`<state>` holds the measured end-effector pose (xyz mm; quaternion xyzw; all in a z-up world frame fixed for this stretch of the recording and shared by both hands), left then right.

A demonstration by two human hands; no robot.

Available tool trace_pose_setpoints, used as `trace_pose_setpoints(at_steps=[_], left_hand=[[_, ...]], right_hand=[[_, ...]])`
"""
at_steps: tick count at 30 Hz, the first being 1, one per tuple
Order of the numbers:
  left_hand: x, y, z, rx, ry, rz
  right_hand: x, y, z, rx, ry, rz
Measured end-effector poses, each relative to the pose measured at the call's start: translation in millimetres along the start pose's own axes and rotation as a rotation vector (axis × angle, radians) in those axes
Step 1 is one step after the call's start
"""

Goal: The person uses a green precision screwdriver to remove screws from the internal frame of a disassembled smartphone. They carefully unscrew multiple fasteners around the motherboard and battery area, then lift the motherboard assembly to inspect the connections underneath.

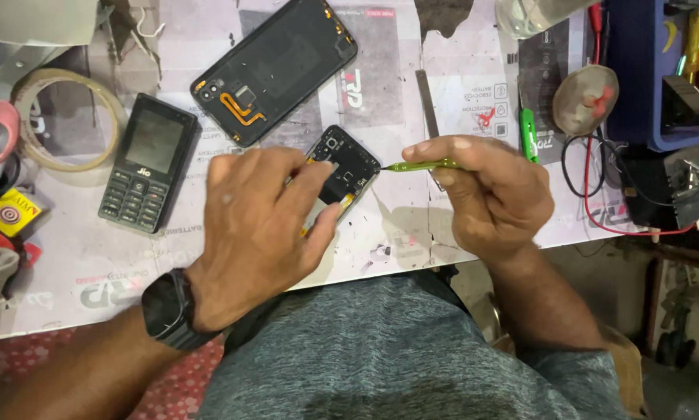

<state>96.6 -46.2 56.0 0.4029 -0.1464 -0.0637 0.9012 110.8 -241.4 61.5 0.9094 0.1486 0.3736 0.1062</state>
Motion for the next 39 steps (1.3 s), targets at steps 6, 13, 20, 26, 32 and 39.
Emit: trace_pose_setpoints(at_steps=[6, 13, 20, 26, 32, 39], left_hand=[[19.5, -9.9, 15.1, -0.016, -0.113, 0.006], [33.5, -16.9, 9.5, 0.058, -0.152, 0.068], [57.5, -4.4, -38.3, 0.403, -0.05, 0.077], [48.0, 10.8, -31.0, 0.318, -0.024, 0.084], [28.1, -22.2, -19.7, 0.096, -0.005, -0.239], [24.6, -31.5, -25.9, 0.006, -0.003, -0.295]], right_hand=[[4.6, 0.2, -4.9, 0.056, 0.014, 0.072], [10.0, -3.9, 0.7, 0.02, 0.026, 0.13], [-2.7, 16.0, 18.3, 0.132, -0.027, 0.291], [9.8, 3.5, 3.7, -0.048, 0.047, 0.11], [12.8, -5.7, 8.4, -0.103, 0.021, 0.037], [14.3, -14.6, 24.9, -0.063, 0.003, 0.024]])
Point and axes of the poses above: each hand's wrist, its own x-axis towards the middle knuckle, its own y-axis out of the back of the hand, z = x × y, the point moved 10 cm from there along x, towards the middle knuckle, and after that the axes turned 13 degrees about y, right-handed, at the moved point
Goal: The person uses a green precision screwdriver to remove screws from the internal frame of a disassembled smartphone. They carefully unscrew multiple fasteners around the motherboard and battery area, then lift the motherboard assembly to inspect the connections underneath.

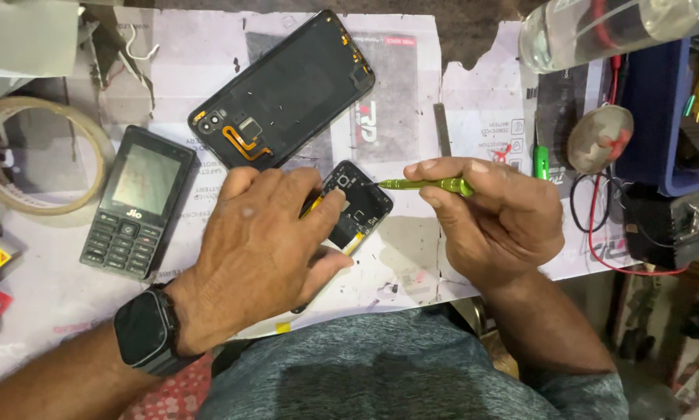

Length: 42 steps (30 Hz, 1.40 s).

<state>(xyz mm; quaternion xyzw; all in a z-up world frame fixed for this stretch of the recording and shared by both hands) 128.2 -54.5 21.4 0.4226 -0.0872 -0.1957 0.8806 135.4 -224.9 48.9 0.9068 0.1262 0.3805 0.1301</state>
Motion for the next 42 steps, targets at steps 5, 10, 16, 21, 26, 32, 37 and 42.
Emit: trace_pose_setpoints(at_steps=[5, 10, 16, 21, 26, 32, 37, 42], left_hand=[[-0.5, -0.5, -3.8, -0.034, -0.011, 0.004], [-0.8, 0.0, -3.3, -0.033, -0.015, 0.014], [0.4, -1.7, -4.0, -0.038, -0.013, 0.003], [0.5, -2.7, -4.5, -0.052, -0.004, -0.011], [-0.9, -2.3, -4.1, -0.047, -0.01, 0.007], [-0.9, -1.5, -3.5, -0.056, -0.029, 0.024], [-1.6, 1.5, -2.2, -0.053, -0.035, 0.043], [-2.0, 0.4, -1.8, -0.053, -0.024, 0.033]], right_hand=[[-4.9, -2.3, 5.8, 0.009, -0.041, 0.028], [-6.7, -0.2, 8.3, -0.001, -0.072, 0.042], [19.1, -18.4, -8.1, -0.003, 0.111, -0.21], [35.9, -27.0, -20.5, -0.099, 0.152, -0.294], [37.9, -22.0, -22.6, -0.116, 0.205, -0.208], [42.8, -18.3, -15.7, -0.076, 0.198, -0.212], [39.6, -17.4, -6.2, 0.137, 0.198, -0.05], [41.5, -15.3, -14.7, -0.019, 0.159, -0.155]])
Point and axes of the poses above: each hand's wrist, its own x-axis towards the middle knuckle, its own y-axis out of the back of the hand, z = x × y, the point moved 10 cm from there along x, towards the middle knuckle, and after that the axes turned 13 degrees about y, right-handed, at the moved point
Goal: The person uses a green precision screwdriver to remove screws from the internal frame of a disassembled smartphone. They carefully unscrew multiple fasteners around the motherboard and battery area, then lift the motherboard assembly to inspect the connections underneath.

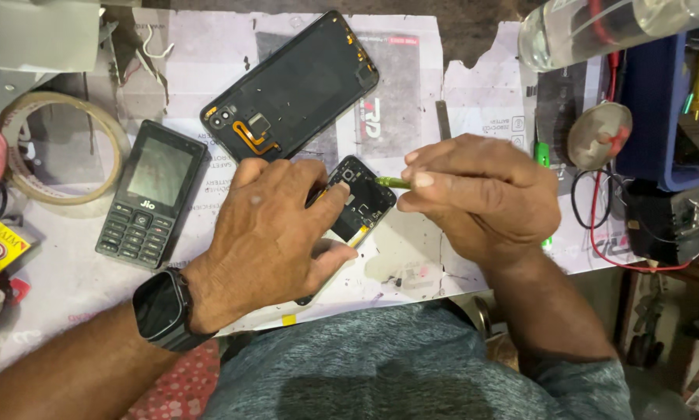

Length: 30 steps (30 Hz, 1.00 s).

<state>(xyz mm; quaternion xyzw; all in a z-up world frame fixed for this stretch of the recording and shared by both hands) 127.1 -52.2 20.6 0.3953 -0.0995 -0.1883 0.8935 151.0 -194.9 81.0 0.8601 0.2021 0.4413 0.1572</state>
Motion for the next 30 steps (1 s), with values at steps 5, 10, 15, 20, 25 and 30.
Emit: trace_pose_setpoints(at_steps=[5, 10, 15, 20, 25, 30], left_hand=[[-0.1, 0.6, 0.5, -0.005, 0.002, 0.007], [-0.2, 1.1, 1.4, 0.007, -0.007, 0.013], [-0.6, 0.6, 0.9, 0.004, -0.006, 0.006], [-0.9, -0.1, 0.2, 0.011, -0.007, 0.004], [-2.5, 0.9, 0.0, 0.002, -0.018, 0.025], [-1.7, 1.8, -0.1, 0.006, -0.016, 0.025]], right_hand=[[3.3, -1.1, -0.9, -0.049, -0.041, -0.043], [7.7, -6.2, -0.1, 0.02, 0.044, -0.024], [-2.0, -1.6, 0.5, -0.007, -0.007, -0.024], [-2.3, -2.4, 8.5, 0.008, -0.02, -0.003], [-2.8, 1.2, 5.3, -0.003, -0.012, 0.001], [-6.7, -0.7, 10.2, 0.044, -0.032, -0.007]])
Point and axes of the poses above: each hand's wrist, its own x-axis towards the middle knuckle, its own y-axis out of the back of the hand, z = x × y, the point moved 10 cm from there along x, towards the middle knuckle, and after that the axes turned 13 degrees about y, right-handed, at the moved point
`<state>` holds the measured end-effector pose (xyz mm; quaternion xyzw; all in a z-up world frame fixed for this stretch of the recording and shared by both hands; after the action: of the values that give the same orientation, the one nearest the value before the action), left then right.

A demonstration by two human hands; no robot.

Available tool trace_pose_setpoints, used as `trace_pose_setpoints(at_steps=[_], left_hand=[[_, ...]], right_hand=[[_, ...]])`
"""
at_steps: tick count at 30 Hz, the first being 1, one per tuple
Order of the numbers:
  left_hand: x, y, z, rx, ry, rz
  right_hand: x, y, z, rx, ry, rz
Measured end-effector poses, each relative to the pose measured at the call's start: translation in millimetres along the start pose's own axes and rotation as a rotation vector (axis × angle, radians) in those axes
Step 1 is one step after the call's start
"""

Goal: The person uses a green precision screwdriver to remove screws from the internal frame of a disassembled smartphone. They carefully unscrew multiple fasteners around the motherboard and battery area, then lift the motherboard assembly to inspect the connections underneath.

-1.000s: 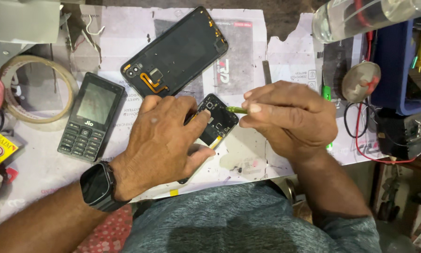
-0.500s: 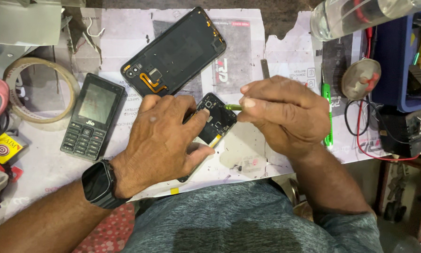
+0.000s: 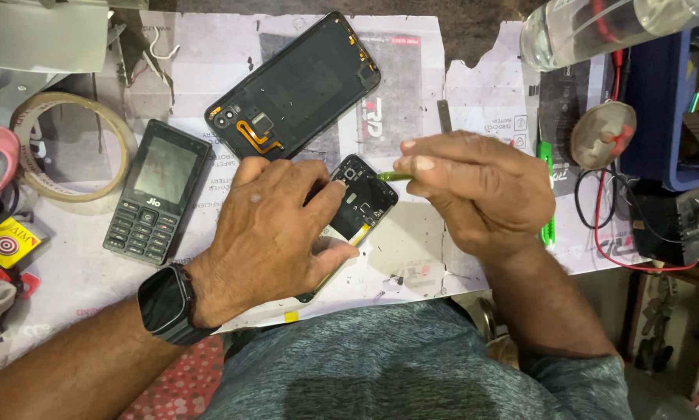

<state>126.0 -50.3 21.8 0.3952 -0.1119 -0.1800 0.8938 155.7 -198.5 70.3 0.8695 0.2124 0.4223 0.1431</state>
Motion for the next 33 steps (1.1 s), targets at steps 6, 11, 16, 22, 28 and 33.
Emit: trace_pose_setpoints(at_steps=[6, 11, 16, 22, 28, 33], left_hand=[[0.8, 0.2, 1.1, 0.009, -0.001, -0.001], [0.4, 0.9, 1.0, 0.001, -0.003, 0.003], [1.1, 1.9, 1.6, 0.002, -0.011, 0.011], [1.3, 1.0, 1.9, 0.004, -0.005, -0.005], [1.8, 1.9, 2.9, 0.017, -0.013, 0.003], [2.1, 1.6, 2.7, 0.019, -0.007, 0.0]], right_hand=[[-5.9, 6.2, -0.1, -0.035, -0.044, 0.015], [-2.8, 0.8, 5.4, 0.065, 0.026, 0.027], [-5.4, 3.2, -0.6, -0.022, -0.028, -0.03], [4.1, 0.1, -9.5, -0.026, 0.064, 0.008], [5.1, 0.0, -6.3, -0.001, 0.035, 0.023], [2.5, 0.0, -4.2, -0.032, 0.002, 0.002]])
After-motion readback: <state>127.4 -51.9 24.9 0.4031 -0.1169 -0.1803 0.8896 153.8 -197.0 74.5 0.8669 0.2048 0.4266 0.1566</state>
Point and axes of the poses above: each hand's wrist, its own x-axis towards the middle knuckle, its own y-axis out of the back of the hand, z = x × y, the point moved 10 cm from there along x, towards the middle knuckle, and after that the axes turned 13 degrees about y, right-handed, at the moved point
